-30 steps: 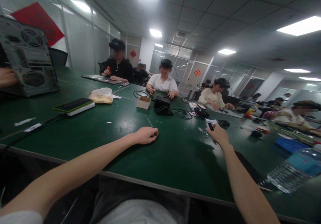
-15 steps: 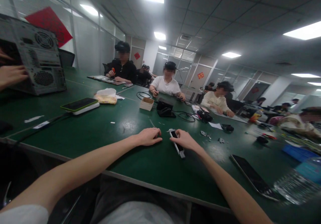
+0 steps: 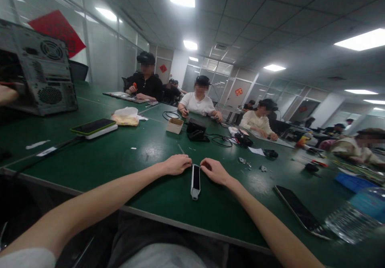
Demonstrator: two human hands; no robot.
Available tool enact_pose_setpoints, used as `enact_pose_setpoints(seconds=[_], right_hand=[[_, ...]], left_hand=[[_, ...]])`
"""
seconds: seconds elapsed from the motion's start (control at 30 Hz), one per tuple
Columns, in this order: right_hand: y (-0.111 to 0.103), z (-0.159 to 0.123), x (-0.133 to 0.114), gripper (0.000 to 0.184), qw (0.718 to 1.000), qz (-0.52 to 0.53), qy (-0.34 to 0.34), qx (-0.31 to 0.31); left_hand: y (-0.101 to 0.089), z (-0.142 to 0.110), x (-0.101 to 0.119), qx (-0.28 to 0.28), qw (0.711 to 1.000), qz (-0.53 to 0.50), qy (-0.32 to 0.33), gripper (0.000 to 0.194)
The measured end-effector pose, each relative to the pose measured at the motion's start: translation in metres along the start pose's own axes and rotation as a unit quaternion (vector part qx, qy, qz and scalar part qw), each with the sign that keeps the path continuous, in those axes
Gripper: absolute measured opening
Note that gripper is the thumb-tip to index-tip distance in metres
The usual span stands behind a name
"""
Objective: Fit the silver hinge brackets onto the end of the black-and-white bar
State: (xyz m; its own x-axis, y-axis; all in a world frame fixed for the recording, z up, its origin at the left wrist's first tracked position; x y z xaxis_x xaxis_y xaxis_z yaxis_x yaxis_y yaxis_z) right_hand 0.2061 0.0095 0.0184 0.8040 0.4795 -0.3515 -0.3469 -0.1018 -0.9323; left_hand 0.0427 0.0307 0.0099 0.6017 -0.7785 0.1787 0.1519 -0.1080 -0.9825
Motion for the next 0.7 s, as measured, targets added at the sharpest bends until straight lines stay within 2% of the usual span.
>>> enact_pose_setpoints(seconds=[0.1,0.27,0.43,0.5,0.57,0.63,0.7], right_hand=[[0.003,-0.001,-0.005,0.017,0.998,-0.012,-0.050,-0.024],[0.006,-0.001,-0.006,0.015,0.996,-0.022,-0.082,-0.033],[0.006,0.003,0.009,0.014,0.995,-0.012,-0.093,-0.028],[-0.001,0.006,0.027,0.017,0.996,-0.010,-0.083,-0.009],[-0.012,0.005,0.058,0.025,0.998,-0.036,-0.037,0.040],[-0.026,-0.002,0.100,0.031,0.990,-0.086,0.058,0.090],[-0.037,-0.017,0.148,0.037,0.967,-0.115,0.194,0.121]], left_hand=[[0.001,0.000,0.000,0.003,1.000,0.003,0.001,0.023],[-0.001,-0.001,0.002,0.015,1.000,0.011,-0.001,0.022],[-0.004,-0.002,0.005,0.003,1.000,0.021,-0.010,0.021],[-0.006,-0.002,0.006,-0.001,1.000,0.021,-0.010,0.021],[-0.006,-0.003,0.006,-0.002,1.000,0.015,-0.006,0.021],[-0.006,-0.003,0.005,-0.004,1.000,0.007,-0.003,0.021],[-0.005,-0.003,0.004,-0.006,1.000,0.003,-0.004,0.021]])
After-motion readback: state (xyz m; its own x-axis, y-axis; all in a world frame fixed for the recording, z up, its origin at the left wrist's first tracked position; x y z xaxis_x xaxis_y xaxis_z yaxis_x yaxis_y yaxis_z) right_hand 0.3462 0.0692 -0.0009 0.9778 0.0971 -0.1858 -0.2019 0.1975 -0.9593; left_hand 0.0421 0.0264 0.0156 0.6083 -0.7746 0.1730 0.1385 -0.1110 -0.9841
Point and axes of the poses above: each hand's wrist, its own z-axis towards the middle knuckle, its own y-axis out of the palm, x = y × z, the point moved 5 cm from there along z, towards the middle knuckle, and after that the axes turned 10 degrees about -x, right-handed, at the moved point
